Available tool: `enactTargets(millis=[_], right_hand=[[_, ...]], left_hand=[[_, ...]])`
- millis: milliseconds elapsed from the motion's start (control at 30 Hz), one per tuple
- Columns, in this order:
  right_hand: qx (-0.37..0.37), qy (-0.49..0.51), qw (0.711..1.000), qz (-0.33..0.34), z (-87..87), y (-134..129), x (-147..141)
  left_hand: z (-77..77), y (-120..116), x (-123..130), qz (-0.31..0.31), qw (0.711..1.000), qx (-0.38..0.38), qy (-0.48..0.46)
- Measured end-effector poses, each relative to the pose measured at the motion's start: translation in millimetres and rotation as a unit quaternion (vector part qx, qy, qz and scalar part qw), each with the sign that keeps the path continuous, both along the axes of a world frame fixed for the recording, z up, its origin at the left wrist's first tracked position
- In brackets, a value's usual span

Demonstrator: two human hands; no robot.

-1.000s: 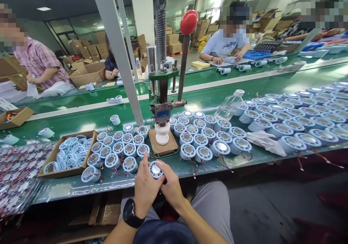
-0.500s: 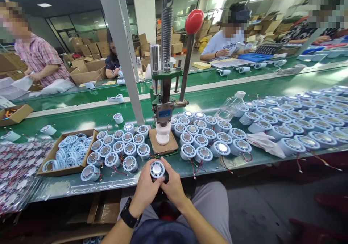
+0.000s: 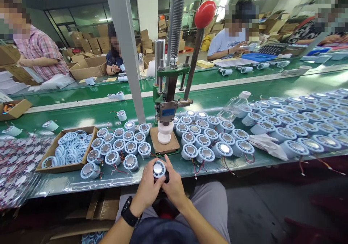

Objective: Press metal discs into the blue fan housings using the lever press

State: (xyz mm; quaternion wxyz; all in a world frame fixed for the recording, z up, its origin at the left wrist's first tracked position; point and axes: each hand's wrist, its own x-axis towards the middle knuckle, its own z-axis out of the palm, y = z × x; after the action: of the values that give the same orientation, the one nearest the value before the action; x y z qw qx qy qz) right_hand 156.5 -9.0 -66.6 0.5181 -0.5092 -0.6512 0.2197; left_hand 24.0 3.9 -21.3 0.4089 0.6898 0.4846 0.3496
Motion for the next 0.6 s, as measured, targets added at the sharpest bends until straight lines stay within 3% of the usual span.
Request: enactTargets(millis=[200, 300, 333, 400, 500, 600], right_hand=[[-0.011, -0.075, 0.996, 0.050, 2.1, -3.3, 9.0], [-0.041, -0.153, 0.980, 0.120, 29.8, 0.6, 34.4], [-0.035, -0.184, 0.973, 0.134, 48.5, 4.5, 46.1], [0.020, -0.229, 0.966, 0.119, 102.4, 17.6, 71.5], [0.174, -0.241, 0.955, 0.014, 212.6, 54.1, 104.5], [0.287, -0.215, 0.929, -0.089, 316.5, 109.3, 122.1]], left_hand=[[-5.1, -3.1, 0.4, 0.003, 1.000, 0.004, 0.025], [-1.6, -3.7, 1.7, 0.034, 0.999, -0.016, -0.013], [2.6, -2.4, 2.2, 0.041, 0.998, -0.029, -0.027], [16.6, 4.6, 3.9, 0.055, 0.996, -0.047, -0.045], [45.9, 28.7, 9.8, 0.088, 0.994, -0.025, -0.064], [69.4, 64.2, 19.4, 0.099, 0.990, 0.013, -0.098]])
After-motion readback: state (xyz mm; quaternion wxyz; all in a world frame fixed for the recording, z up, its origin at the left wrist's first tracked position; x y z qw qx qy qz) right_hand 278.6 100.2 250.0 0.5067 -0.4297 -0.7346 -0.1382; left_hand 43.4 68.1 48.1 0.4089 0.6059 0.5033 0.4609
